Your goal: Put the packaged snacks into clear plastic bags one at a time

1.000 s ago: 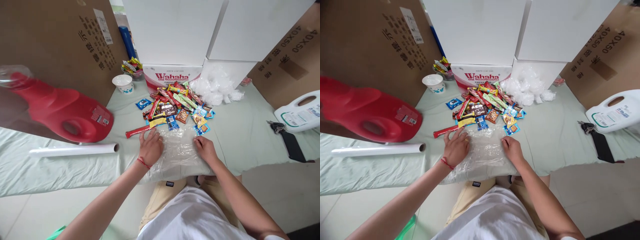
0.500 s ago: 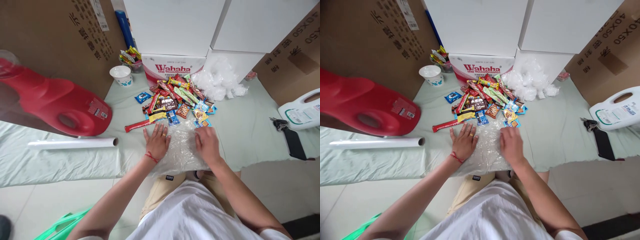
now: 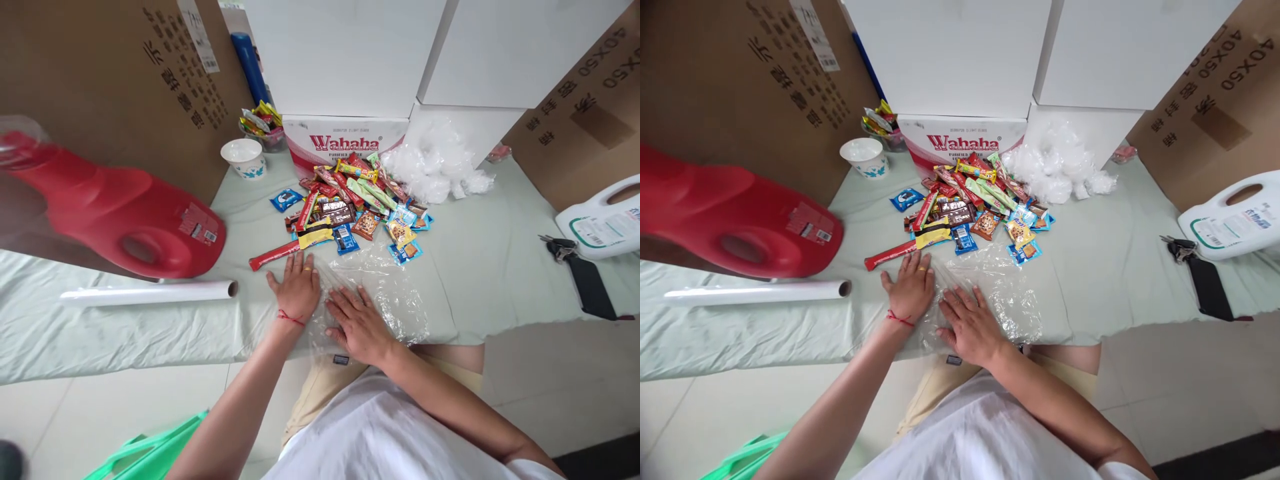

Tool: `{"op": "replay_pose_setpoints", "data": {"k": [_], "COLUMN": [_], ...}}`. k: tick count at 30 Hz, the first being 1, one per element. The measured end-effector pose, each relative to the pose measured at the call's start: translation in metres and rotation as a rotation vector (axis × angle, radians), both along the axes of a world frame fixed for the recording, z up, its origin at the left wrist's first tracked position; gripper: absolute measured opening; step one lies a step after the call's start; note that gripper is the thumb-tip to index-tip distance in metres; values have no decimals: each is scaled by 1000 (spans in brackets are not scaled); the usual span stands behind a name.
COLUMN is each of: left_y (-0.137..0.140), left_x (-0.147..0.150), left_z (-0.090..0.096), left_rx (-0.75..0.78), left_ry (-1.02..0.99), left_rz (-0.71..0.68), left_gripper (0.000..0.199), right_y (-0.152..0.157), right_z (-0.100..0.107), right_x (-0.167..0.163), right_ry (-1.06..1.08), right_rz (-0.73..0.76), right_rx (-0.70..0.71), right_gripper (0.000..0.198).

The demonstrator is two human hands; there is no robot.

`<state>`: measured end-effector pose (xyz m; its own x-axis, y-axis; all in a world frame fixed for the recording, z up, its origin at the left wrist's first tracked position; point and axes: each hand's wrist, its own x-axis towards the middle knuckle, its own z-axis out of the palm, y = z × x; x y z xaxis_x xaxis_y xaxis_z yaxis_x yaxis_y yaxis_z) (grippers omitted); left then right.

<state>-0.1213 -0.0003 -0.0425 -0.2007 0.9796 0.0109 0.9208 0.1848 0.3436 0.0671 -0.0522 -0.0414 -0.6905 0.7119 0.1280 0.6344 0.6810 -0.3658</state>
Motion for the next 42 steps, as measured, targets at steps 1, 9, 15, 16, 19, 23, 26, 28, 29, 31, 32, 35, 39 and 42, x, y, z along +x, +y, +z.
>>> {"op": "replay_pose_setpoints", "data": {"k": [1,9,15,16,19,23,26,28,29,31,32,35,39,42], "left_y": [3,-15,-14,-8,11,24,24,21,20,17,15,12,14,22], "left_x": [-4,21,53,53,52,62,74,77,76,67,61,40,23,22], "left_z": [0,21,29,28,25,26,22,16,13,8,7,8,16,16], "left_rx": [9,350,-41,-76,-90,-86,-19,10,11,13,21,54,35,25], "left_ry": [-4,42,93,109,119,100,30,-47,-90,-178,-218,-329,-443,-601], "left_rz": [27,-132,-435,-397,-257,-169,-87,-50,-44,-23,7,165,301,298], "left_gripper": [51,26,22,25,37,41,45,48,48,49,49,52,78,85], "right_y": [0,-10,-15,-15,-15,-20,-28,-33,-34,-35,-35,-32,-26,-24], "right_z": [2,2,-1,0,4,5,-1,-6,-8,-11,-11,-11,-10,-10], "right_x": [1,10,12,12,11,5,1,1,2,5,6,8,6,6], "right_ry": [-11,-54,-56,-49,-36,-48,-45,-24,-12,4,7,9,19,27], "right_rz": [6,-26,-27,-34,-47,-79,-77,-17,23,90,111,134,117,112], "right_rx": [-12,-55,-65,-63,-56,-36,-5,2,-1,-5,-1,19,21,11], "right_gripper": [58,55,57,57,54,54,56,56,56,54,54,55,55,59]}}
